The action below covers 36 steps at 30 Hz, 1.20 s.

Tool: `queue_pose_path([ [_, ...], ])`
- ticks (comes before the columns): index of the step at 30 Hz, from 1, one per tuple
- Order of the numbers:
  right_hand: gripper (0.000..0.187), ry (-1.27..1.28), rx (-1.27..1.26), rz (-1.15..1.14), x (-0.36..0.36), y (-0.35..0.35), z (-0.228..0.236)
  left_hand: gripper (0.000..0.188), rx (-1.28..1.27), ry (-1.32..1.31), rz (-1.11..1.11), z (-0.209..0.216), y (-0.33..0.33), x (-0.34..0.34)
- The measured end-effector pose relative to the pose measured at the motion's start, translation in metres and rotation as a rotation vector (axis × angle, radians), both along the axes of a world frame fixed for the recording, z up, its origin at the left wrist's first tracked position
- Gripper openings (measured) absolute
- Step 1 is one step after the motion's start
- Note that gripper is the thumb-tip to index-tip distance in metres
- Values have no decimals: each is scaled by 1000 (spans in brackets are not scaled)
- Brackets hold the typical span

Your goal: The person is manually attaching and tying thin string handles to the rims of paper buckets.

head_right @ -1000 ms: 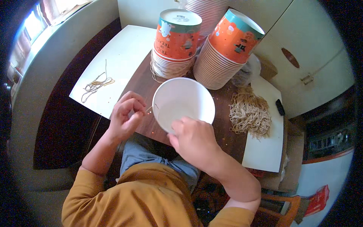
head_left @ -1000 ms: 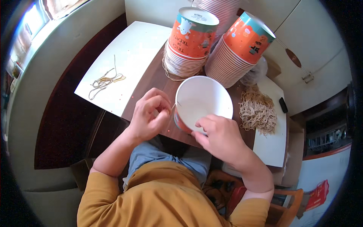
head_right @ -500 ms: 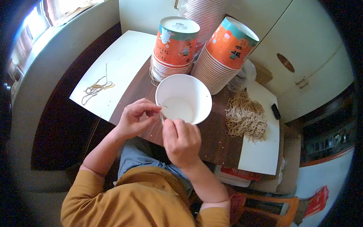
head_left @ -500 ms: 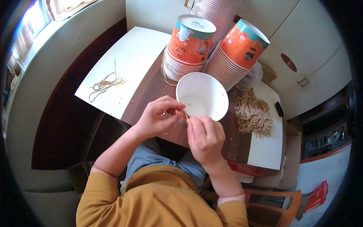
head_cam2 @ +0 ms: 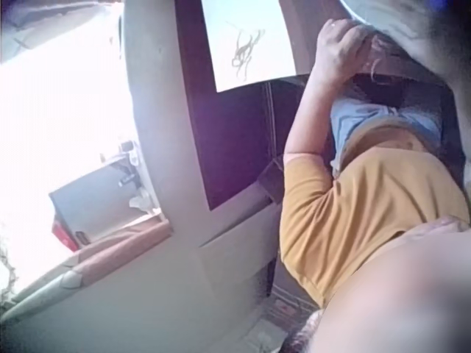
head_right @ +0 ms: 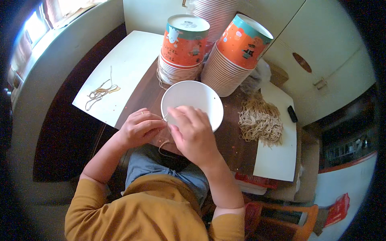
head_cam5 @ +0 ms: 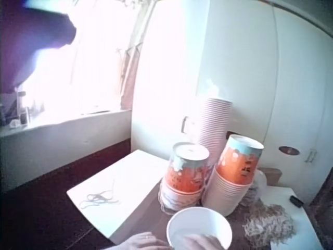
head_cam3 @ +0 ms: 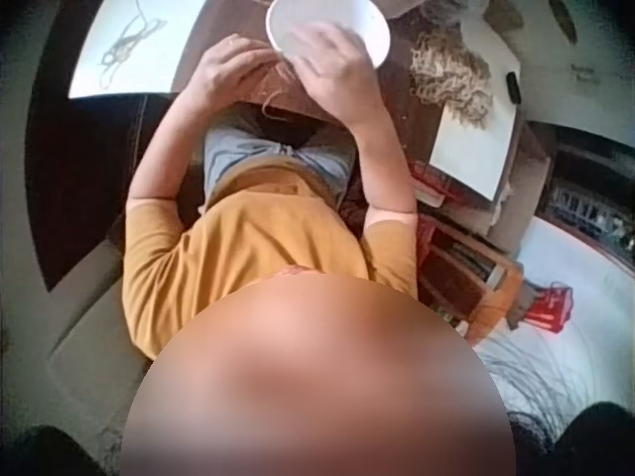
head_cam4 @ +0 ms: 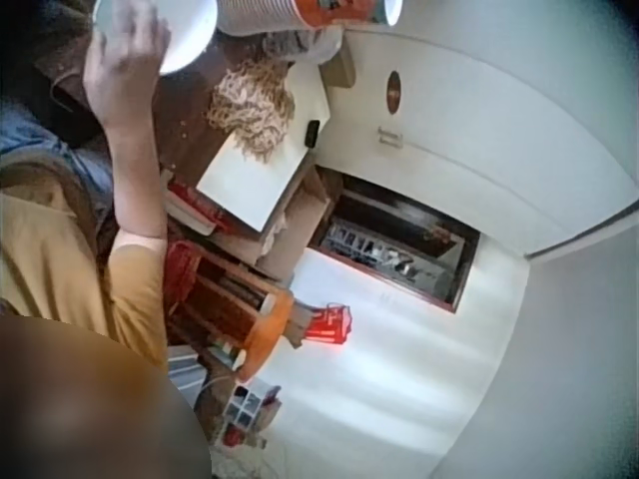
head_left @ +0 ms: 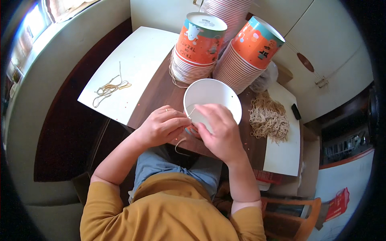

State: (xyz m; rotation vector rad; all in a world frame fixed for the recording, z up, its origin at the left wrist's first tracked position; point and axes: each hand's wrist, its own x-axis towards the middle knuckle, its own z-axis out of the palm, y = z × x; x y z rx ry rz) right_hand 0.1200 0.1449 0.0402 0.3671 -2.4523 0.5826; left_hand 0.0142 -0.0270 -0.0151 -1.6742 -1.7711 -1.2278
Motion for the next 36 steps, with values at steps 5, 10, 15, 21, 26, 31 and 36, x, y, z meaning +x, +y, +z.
queue_pose_path([
  [5, 24, 53, 147, 30, -9, -5, -14, 28, -7, 44, 13, 5, -4, -2],
  [10, 15, 40, 144, 31, -15, -6, -6, 28, -65, 130, 0, 10, -5, -2],
  [15, 5, 37, 231, 46, -11, -7, 1, 28, -6, 3, 8, 3, -4, -3],
  [21, 15, 130, -4, -229, 28, -44, -30, 23, 104, -117, 225, 1, -2, 25],
  [26, 19, 86, -197, -285, 27, -55, -52, 22, 100, -110, 441, -2, 0, 47],
  [31, 17, 114, -103, -344, 9, -45, -69, 8, 198, -1258, 163, -8, 7, 49],
  [36, 16, -152, -732, -201, -7, -45, -73, 10, 334, -1516, -54, -20, 5, 40],
])
